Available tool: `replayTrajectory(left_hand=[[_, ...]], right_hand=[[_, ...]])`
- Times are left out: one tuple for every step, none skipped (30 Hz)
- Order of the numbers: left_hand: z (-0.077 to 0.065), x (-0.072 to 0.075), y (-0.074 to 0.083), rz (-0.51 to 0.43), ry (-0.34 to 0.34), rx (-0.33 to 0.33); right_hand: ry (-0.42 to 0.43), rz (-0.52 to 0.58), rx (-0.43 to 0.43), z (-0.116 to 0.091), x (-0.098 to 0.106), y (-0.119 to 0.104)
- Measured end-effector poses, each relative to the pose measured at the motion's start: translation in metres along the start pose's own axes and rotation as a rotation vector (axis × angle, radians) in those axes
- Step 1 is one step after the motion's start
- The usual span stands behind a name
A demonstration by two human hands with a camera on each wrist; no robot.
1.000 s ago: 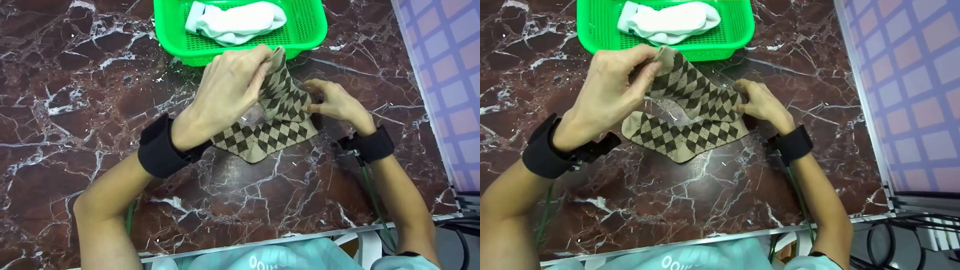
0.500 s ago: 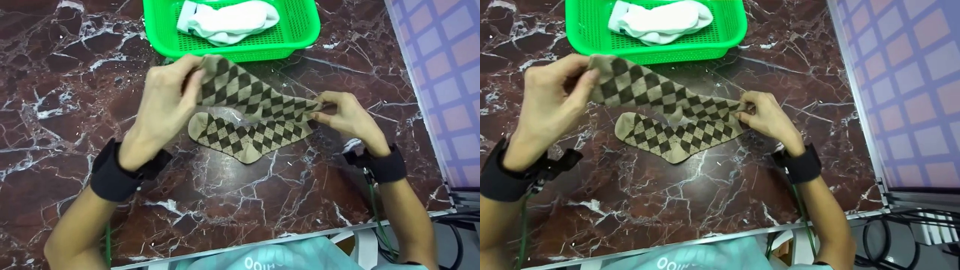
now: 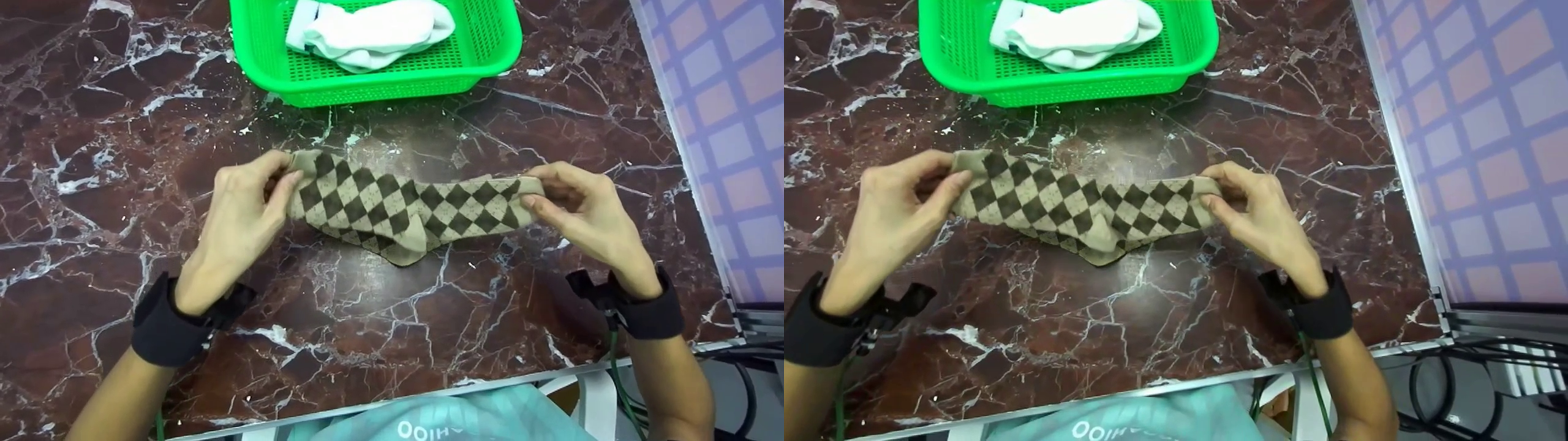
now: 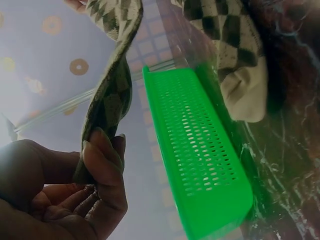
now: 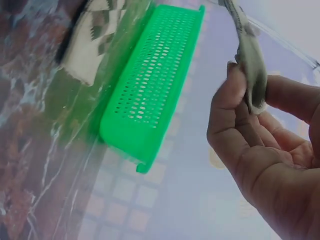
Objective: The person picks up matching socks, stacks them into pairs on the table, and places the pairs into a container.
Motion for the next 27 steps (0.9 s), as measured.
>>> replayTrajectory(left_hand=[[-0.002,0.0,-0.001,0.005,0.002,0.002],[-0.003,0.0,-0.002,0.008,0.005,0.005],[-0.004,0.0,-0.003,0.011,0.007,0.009],[-0.005,0.0,-0.004,0.01,0.008,0.014],[-0.006,-0.001,-0.006,0.004,0.004,0.018],[-0.007,-0.002,-0.007,-0.001,-0.003,0.022],[-0.008,-0.004,-0.009,-0.01,-0.015,0.031],[-0.009,-0.006,-0.01,-0.018,-0.029,0.04],[-0.01,-0.009,-0.012,-0.026,-0.046,0.049],[-0.012,-0.012,-0.014,-0.038,-0.067,0.062],[-0.013,-0.016,-0.016,-0.044,-0.09,0.073],[-0.014,-0.02,-0.018,-0.05,-0.116,0.089],[-0.016,-0.025,-0.02,-0.052,-0.145,0.106],[-0.017,-0.03,-0.022,-0.049,-0.173,0.118],[-0.018,-0.035,-0.024,-0.043,-0.2,0.13],[-0.018,-0.039,-0.026,-0.036,-0.225,0.141],[-0.019,-0.043,-0.028,-0.021,-0.244,0.148],[-0.019,-0.047,-0.03,-0.009,-0.259,0.155],[-0.018,-0.05,-0.032,0.002,-0.269,0.158],[-0.018,-0.052,-0.034,0.013,-0.273,0.161],[-0.018,-0.054,-0.036,0.019,-0.276,0.163],[-0.017,-0.055,-0.038,0.021,-0.279,0.167],[-0.017,-0.056,-0.04,0.024,-0.281,0.17],[-0.017,-0.057,-0.042,0.026,-0.282,0.174],[-0.017,-0.058,-0.044,0.028,-0.283,0.178],[-0.017,-0.059,-0.045,0.03,-0.286,0.181],[-0.017,-0.059,-0.047,0.029,-0.289,0.187]], right_hand=[[0.006,-0.003,0.009,-0.001,0.0,-0.002],[0.012,-0.001,0.011,-0.001,0.001,-0.004],[0.018,0.002,0.014,-0.002,0.001,-0.005],[0.024,0.004,0.015,-0.002,0.001,-0.006],[0.028,0.014,0.018,-0.003,0.001,-0.007],[0.032,0.025,0.021,-0.003,0.001,-0.008],[0.037,0.03,0.019,-0.003,0.001,-0.008],[0.04,0.031,0.015,-0.003,0.001,-0.008],[0.04,0.025,0.006,-0.003,0.001,-0.007],[0.039,0.02,-0.013,-0.003,0.001,-0.004],[0.037,0.011,-0.037,-0.003,0.0,-0.001],[0.033,0.001,-0.067,-0.003,0.0,0.003],[0.026,-0.013,-0.099,-0.003,-0.001,0.009],[0.015,-0.024,-0.13,-0.002,-0.002,0.014],[0.004,-0.033,-0.162,-0.002,-0.004,0.02],[-0.008,-0.041,-0.19,-0.001,-0.006,0.026],[-0.019,-0.051,-0.214,-0.001,-0.008,0.031],[-0.029,-0.057,-0.237,0.0,-0.009,0.036],[-0.038,-0.064,-0.256,0.001,-0.011,0.041],[-0.046,-0.072,-0.273,0.001,-0.012,0.045],[-0.05,-0.081,-0.289,0.002,-0.013,0.049],[-0.051,-0.09,-0.304,0.003,-0.014,0.053],[-0.05,-0.097,-0.321,0.003,-0.014,0.057],[-0.048,-0.107,-0.333,0.004,-0.014,0.06],[-0.047,-0.125,-0.34,0.004,-0.014,0.063],[-0.044,-0.143,-0.344,0.005,-0.013,0.065],[-0.042,-0.153,-0.347,0.005,-0.013,0.068]])
Point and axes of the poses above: each hand's wrist, its own z-axis towards the middle knuckle, its own x-axis out of the back of the hand, y = z × x, the point moved 10 cm from there along z, towards the middle knuckle, and after that the axes turned 8 degrees about z, right-handed, at the moved point
